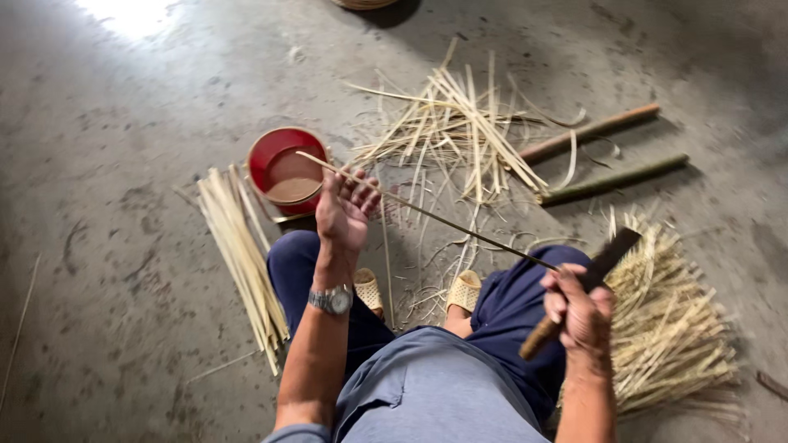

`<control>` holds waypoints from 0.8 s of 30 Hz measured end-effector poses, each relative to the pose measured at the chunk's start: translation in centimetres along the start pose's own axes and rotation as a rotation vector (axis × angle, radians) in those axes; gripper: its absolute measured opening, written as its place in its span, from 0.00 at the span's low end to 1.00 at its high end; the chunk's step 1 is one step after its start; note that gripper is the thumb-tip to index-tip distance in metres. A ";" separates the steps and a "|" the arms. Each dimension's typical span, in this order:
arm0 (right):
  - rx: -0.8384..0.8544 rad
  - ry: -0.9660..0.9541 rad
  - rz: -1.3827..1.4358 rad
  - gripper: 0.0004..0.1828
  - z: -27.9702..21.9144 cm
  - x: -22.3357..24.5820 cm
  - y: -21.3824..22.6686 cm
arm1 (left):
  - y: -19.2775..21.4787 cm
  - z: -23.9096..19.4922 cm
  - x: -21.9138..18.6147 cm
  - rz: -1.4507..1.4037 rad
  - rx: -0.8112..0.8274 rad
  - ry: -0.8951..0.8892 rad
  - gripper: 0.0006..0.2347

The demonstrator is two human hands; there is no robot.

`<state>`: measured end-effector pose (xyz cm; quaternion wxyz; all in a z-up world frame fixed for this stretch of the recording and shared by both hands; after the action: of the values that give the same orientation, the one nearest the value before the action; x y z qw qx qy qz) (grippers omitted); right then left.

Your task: The person sits on the floor and uses a knife to split long bamboo strips into thinner strands. They repeatedly pick up strips, shave them with the blade, and set the finished pieces aside.

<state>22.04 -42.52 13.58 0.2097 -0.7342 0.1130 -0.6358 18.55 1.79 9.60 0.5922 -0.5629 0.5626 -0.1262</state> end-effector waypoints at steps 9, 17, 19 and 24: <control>-0.080 -0.076 -0.142 0.06 -2.3 -0.8 8.4 | 8.1 9.9 -6.9 -0.141 -0.217 -0.006 0.23; -0.222 -0.048 -0.203 0.07 -1.8 -2.6 11.3 | 7.9 10.8 -9.2 -0.126 -0.227 -0.182 0.08; -0.231 -0.092 -0.272 0.11 -1.8 -3.1 11.0 | 5.6 9.8 -10.5 -0.173 -0.160 -0.207 0.08; -0.259 -0.214 -0.370 0.25 -1.7 -3.6 9.5 | -3.1 4.6 -16.1 -0.235 0.195 -0.321 0.10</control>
<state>20.72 -49.67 6.29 0.0046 -0.8263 0.0340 -0.5622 18.41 15.77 19.34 0.7070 -0.5774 0.3769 -0.1570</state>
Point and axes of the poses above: each hand's wrist, its own z-axis towards the middle knuckle, its own y-axis out of the back of the hand, x = y × z, the point moved 7 cm from there along z, towards the middle knuckle, and after that the axes turned 5 degrees about z, right-handed, at the moved point
